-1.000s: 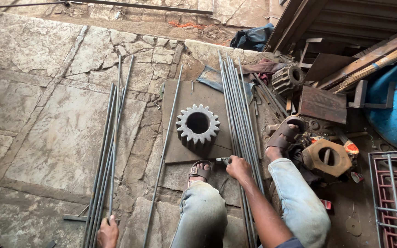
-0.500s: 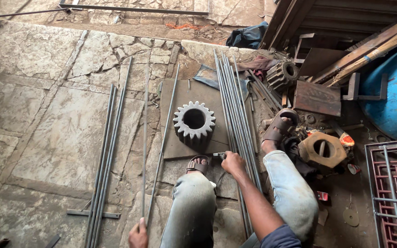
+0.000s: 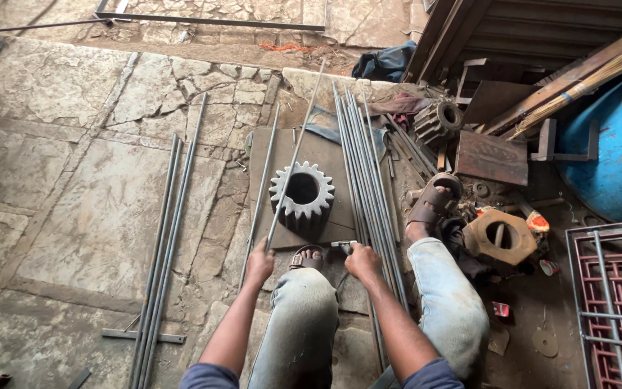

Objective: The person sits on the floor and repeatedly hammers long metal rods using a smaller metal piece as a makeshift hammer. The rods are positioned against a large gear-like object on the ground. The person handles the rods one at a time, striking them multiple times before moving to the next rod.

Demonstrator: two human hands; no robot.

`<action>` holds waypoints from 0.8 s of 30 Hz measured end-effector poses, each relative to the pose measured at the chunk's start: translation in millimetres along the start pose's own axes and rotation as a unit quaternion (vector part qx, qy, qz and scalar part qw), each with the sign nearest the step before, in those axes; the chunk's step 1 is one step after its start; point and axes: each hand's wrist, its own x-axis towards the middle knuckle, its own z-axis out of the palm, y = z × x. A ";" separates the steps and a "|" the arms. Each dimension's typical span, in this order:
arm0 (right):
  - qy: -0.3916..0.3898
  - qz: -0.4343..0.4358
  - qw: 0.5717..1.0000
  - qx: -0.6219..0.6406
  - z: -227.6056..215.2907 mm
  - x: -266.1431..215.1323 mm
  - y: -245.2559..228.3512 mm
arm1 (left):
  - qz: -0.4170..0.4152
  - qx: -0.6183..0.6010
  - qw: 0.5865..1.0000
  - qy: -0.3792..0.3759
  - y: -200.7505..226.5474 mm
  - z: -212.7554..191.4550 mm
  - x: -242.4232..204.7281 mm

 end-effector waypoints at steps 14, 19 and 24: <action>0.010 0.001 1.000 0.008 14.6 9.1 12.7 | -0.091 0.097 0.991 -0.007 -83.8 -49.6 -122.0; 0.004 0.003 1.000 0.012 10.1 8.7 9.3 | -0.105 0.183 0.977 -0.020 -113.5 -68.4 -153.5; -0.032 0.013 0.999 0.022 7.1 7.1 7.4 | -0.122 0.126 0.984 0.013 -115.8 -65.7 -150.9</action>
